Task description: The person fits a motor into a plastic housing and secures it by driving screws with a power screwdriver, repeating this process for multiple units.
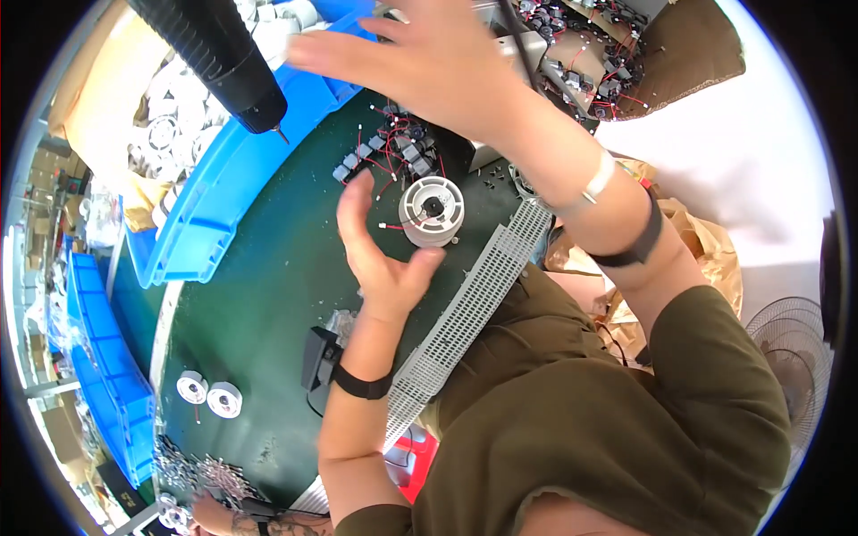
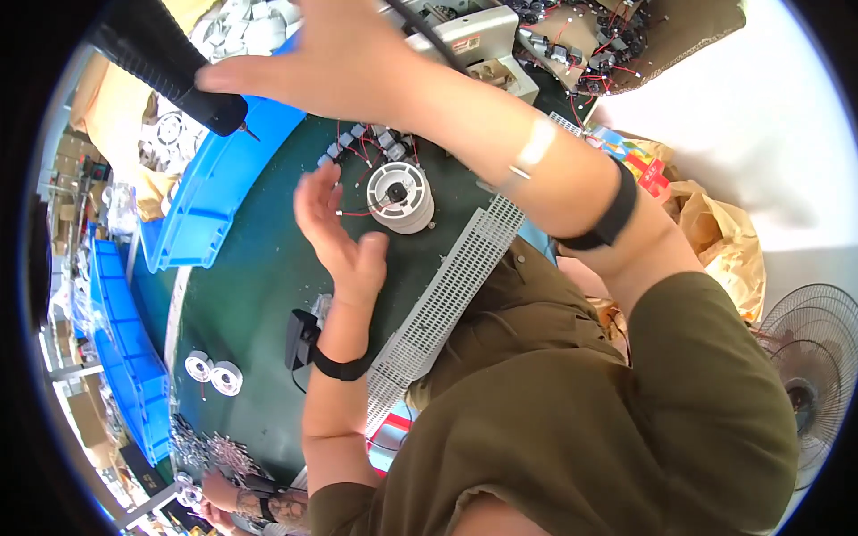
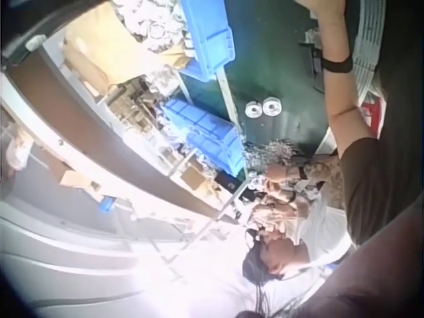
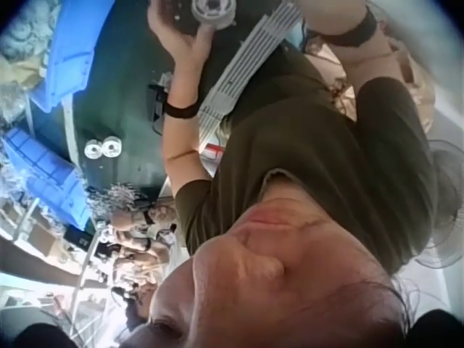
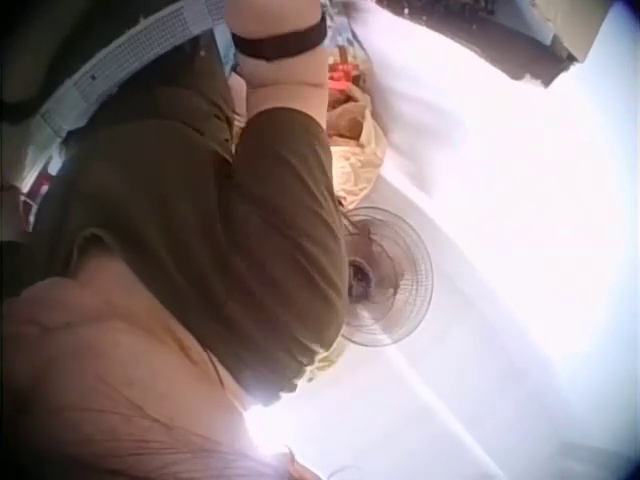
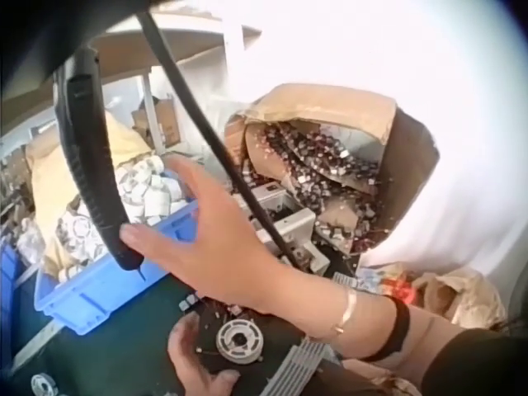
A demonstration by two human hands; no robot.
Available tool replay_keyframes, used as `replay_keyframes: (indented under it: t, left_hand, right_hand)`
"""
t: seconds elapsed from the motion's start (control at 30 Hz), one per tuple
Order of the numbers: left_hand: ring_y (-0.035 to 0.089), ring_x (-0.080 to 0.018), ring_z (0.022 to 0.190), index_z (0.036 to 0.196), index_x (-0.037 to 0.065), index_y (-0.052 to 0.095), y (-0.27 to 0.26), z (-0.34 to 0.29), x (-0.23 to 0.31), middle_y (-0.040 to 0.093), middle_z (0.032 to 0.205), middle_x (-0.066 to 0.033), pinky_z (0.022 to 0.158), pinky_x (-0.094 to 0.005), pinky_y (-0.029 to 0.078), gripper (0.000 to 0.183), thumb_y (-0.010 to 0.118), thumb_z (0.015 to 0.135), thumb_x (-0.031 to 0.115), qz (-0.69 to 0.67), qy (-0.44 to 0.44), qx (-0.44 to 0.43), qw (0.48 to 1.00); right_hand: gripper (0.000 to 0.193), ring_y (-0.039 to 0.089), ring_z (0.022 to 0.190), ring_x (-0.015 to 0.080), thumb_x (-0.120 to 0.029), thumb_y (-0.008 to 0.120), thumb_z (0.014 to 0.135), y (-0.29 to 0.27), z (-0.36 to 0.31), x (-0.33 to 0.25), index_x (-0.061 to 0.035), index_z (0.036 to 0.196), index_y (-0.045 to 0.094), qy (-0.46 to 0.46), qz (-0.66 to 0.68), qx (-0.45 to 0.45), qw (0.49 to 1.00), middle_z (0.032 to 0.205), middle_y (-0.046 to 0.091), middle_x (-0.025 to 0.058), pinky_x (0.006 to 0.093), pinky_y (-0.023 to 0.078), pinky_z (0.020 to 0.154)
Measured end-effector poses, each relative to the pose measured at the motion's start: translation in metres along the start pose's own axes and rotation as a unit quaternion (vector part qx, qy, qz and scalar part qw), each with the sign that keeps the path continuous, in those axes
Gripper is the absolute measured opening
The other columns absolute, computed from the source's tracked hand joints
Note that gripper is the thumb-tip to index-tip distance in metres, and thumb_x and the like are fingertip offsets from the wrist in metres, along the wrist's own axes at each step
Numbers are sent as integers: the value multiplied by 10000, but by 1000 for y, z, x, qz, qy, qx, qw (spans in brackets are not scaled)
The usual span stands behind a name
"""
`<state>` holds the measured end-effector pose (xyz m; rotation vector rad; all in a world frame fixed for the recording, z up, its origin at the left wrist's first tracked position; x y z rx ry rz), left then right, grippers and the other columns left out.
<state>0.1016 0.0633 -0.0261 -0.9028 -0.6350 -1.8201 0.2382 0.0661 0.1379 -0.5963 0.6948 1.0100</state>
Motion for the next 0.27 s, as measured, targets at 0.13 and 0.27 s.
replay_keyframes:
  t: [0.13, 0.27]
  left_hand:
    - [507, -344, 1064, 1170, 21, 467, 22, -5, 29, 505, 1169, -191, 940, -435, 369, 694, 788, 607, 271, 260, 191, -80, 943]
    - [515, -310, 1029, 955, 163, 630, 24, -19, 44, 541, 1090, -91, 932, -517, 333, 371, 769, 648, 320, 412, 277, -46, 867]
  right_hand:
    - [508, 562, 830, 174, -221, 733, 754, 29, 61, 4, 32, 1113, 478, 43, 223, -65, 972, 950, 562, 122, 277, 476, 646]
    - [397, 557, 693, 161, -142, 738, 716, 49, 69, 7, 11, 1005, 512, 7, 322, -174, 931, 829, 577, 93, 276, 457, 543]
Point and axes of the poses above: each hand's wrist, its own z-axis towards the middle knuckle, its own y-axis out of the palm, x = y × z, the point moved 8 cm from there along z, towards the middle knuckle
